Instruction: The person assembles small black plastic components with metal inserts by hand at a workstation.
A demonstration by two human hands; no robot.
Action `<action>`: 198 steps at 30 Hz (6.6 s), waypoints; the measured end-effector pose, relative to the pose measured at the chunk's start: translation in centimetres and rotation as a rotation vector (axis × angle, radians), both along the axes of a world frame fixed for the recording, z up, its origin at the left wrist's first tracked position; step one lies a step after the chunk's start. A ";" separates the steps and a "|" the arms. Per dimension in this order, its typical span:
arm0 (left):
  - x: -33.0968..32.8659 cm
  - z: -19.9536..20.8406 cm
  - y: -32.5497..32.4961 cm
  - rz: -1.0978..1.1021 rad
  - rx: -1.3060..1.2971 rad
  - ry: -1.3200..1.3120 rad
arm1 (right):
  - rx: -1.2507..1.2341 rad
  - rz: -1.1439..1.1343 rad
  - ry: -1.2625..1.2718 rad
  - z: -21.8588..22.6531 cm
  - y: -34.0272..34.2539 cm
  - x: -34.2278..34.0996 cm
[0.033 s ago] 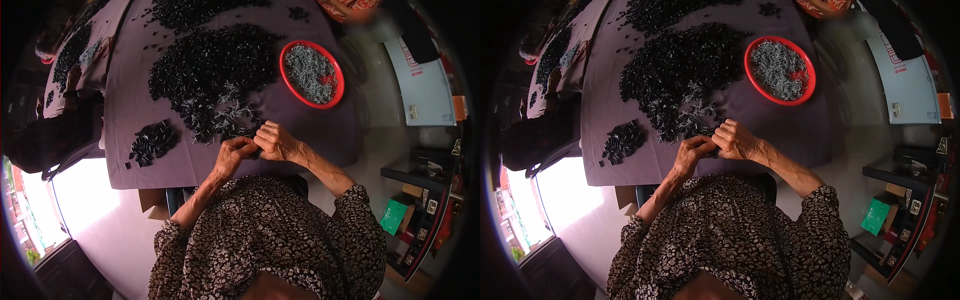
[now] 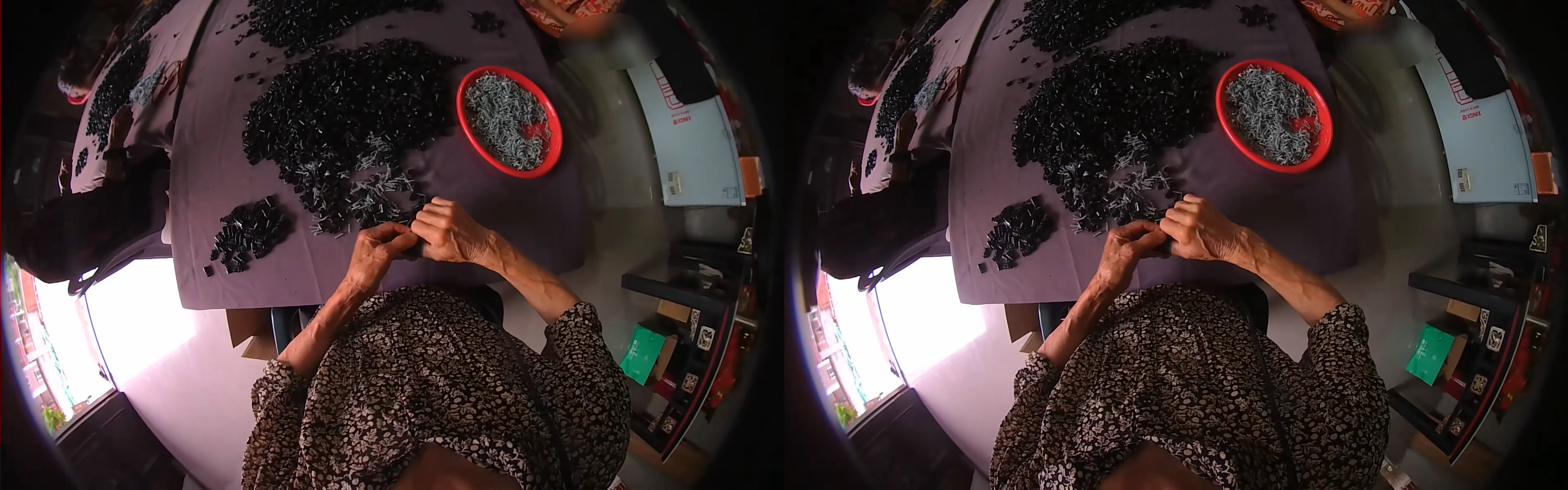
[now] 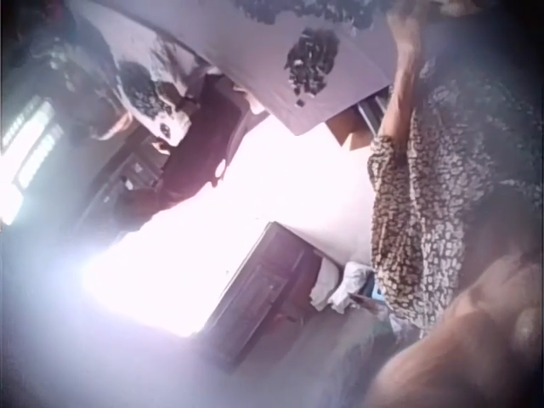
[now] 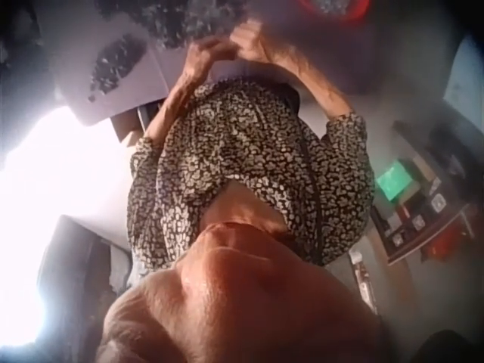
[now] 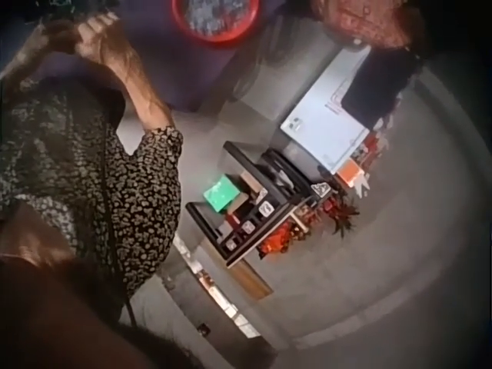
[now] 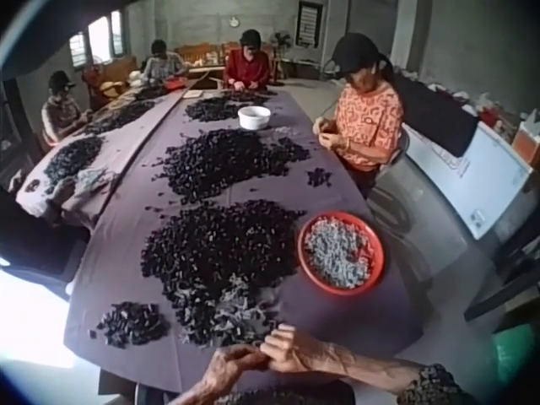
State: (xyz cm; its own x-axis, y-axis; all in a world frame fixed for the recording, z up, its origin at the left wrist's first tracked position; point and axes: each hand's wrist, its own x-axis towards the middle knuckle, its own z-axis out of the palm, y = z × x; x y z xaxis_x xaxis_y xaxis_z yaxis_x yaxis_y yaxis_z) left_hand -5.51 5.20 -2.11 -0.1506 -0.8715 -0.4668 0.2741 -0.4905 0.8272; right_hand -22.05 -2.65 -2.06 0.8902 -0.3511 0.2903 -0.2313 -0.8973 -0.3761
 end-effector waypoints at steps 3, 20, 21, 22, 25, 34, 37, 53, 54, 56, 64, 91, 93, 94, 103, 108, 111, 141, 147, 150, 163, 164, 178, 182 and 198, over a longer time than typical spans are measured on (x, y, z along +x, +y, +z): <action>2.9 0.8 -0.2 0.092 -0.067 -0.280 | 0.208 -0.079 -0.028 0.7 -2.7 0.6; 17.1 -1.1 2.8 0.407 -0.298 -1.299 | 0.210 -0.466 -0.040 -1.6 -7.3 -0.5; 17.0 -0.8 2.8 0.391 -0.280 -1.337 | 0.231 -0.489 -0.052 -1.8 -7.2 -0.9; 16.9 -0.5 2.7 0.375 -0.262 -1.377 | 0.253 -0.512 -0.066 -2.0 -7.2 -1.1; 16.5 0.2 2.9 0.404 -0.293 -1.376 | 0.249 -0.468 -0.064 -2.1 -6.6 -1.0; 7.0 -0.8 4.7 0.037 -0.623 -1.011 | 0.347 -0.463 -0.014 -1.5 -3.8 -0.1; 4.2 -1.5 4.8 -0.186 -0.783 -0.962 | 0.333 -0.483 -0.079 -2.2 -4.7 -1.1; -0.1 -2.4 1.6 -0.346 -0.835 -0.750 | -0.027 -0.378 0.034 -3.5 -4.1 3.2; 0.2 -2.4 1.4 -0.260 -0.867 -0.716 | -0.048 -0.365 0.060 -3.4 -4.1 3.4; 0.8 -1.6 1.0 -0.211 -0.723 -0.672 | -0.041 -0.355 0.089 -3.1 -4.2 3.4; 1.8 0.0 -1.4 0.225 -0.090 -0.110 | 0.785 -0.608 -0.117 -0.6 -3.9 2.2; 3.6 -0.7 -1.7 0.490 -0.268 0.117 | 0.110 -0.454 0.057 -2.2 -3.6 3.6; 3.6 -0.1 -1.6 0.491 -0.272 0.113 | 0.091 -0.448 0.132 -2.1 -3.5 3.8; 3.6 0.2 -1.6 0.468 -0.277 0.192 | 0.164 -0.442 0.112 -1.6 -3.5 3.6; 3.6 0.5 -1.9 0.388 -0.369 0.520 | 0.748 -0.333 -0.309 5.9 -2.3 4.7; 3.4 1.0 -1.9 0.375 -0.397 0.390 | 0.851 -0.240 -0.402 6.3 -2.2 5.2; 3.6 1.5 -1.9 0.384 -0.389 0.328 | 0.839 -0.229 -0.376 6.6 -2.1 5.3; 4.0 1.2 -1.7 0.181 -0.527 -0.521 | 0.643 -0.253 -0.106 5.8 -2.2 6.1; 4.1 -0.4 -0.3 0.173 -0.202 -0.075 | 0.762 -0.263 -0.206 2.7 -1.0 5.3; 3.9 -1.0 -0.1 0.235 -0.171 0.062 | 0.762 -0.442 -0.265 1.3 -2.3 3.2; 4.2 -0.7 -0.5 0.273 -0.159 0.104 | 0.182 -0.577 -0.002 -3.9 -8.7 1.0; 4.2 -0.7 -0.5 0.277 -0.159 0.095 | 0.181 -0.573 -0.001 -3.9 -8.6 1.1; 2.3 3.5 -3.6 0.346 -0.320 0.126 | 1.295 -0.344 -0.732 3.2 -5.0 4.2; 2.1 5.5 -4.0 0.369 -0.369 0.134 | 1.360 -0.247 -0.885 5.2 -4.1 5.3; 3.2 7.4 -3.3 0.401 -0.457 0.002 | 0.850 -0.197 -0.603 10.2 -3.2 5.3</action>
State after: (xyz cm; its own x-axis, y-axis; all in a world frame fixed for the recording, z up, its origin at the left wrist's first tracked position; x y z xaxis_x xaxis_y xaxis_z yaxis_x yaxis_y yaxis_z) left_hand -2.33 1.94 5.26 0.2301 -0.9726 -0.0323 0.3660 0.0558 0.9290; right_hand -16.71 -5.90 8.16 0.5859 -0.7688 0.2564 0.0901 -0.2526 -0.9634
